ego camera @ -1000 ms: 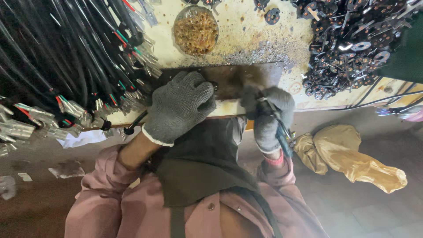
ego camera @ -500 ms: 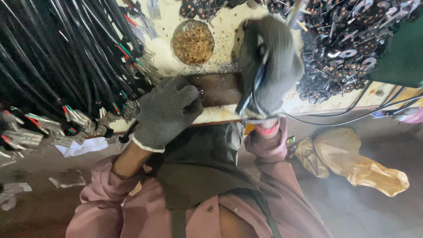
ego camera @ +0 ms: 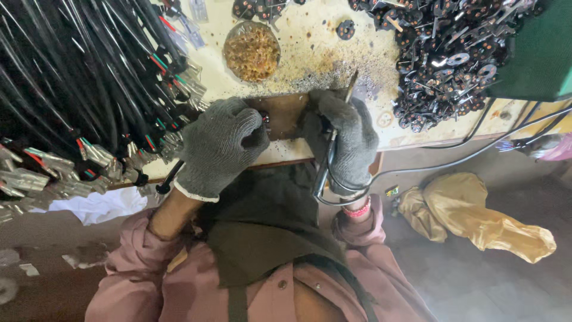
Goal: The person holds a soldering iron in one hand and a wire with connector in the other, soldering the wire ends at a workbench. They repeatedly pick up wires, apply the hot iron to the connection, and set finished wires aside among piles of similar wired components.
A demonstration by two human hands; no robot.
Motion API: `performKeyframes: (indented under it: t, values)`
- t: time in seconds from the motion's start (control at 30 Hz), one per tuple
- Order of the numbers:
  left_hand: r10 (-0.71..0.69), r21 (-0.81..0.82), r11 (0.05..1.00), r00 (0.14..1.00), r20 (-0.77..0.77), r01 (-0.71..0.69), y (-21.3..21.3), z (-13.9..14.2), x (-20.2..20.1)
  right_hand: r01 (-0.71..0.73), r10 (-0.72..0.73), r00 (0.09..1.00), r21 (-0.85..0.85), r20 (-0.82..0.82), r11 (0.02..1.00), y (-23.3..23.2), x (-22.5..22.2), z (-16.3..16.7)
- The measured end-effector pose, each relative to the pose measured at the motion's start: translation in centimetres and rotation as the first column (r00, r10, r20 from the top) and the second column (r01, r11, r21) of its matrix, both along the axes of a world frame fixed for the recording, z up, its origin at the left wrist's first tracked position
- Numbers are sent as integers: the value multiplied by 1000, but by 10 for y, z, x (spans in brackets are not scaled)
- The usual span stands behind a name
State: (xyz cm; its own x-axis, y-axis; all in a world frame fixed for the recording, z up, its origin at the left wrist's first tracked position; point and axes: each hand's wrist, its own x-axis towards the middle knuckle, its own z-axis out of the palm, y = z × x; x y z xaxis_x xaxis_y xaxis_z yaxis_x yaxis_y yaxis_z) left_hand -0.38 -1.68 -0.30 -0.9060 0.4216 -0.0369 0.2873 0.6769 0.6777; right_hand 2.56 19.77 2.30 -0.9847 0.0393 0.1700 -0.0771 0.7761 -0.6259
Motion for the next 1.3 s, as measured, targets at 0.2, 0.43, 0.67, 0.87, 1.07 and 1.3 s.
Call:
performKeyframes:
  t: [0.2, 0.43, 0.67, 0.87, 1.07, 1.3]
  values:
    - [-2, 9, 1000, 1000, 10, 2, -1, 3, -1, -52, 48, 995, 43, 85, 998, 18, 3, 5]
    - [-12, -16, 1000, 999, 53, 12, 0, 8, -3, -225, 200, 970, 199, 139, 954, 12, 1, 20]
    - [10, 21, 1000, 1000, 5, -10, 1, 11, -6, -92, 92, 996, -10, 11, 996, 7, 4, 6]
    - [-9, 2, 1000, 1000, -18, 10, -1, 5, -2, 64, -41, 987, -147, 153, 987, 16, 6, 9]
    - [-8, -6, 1000, 1000, -4, 8, -2, 1, 1, -193, 160, 968, 165, 194, 967, 30, 4, 29]
    - [11, -1, 1000, 999, -31, -11, 0, 5, 0, -243, 214, 970, 421, 114, 874, 2, 22, 17]
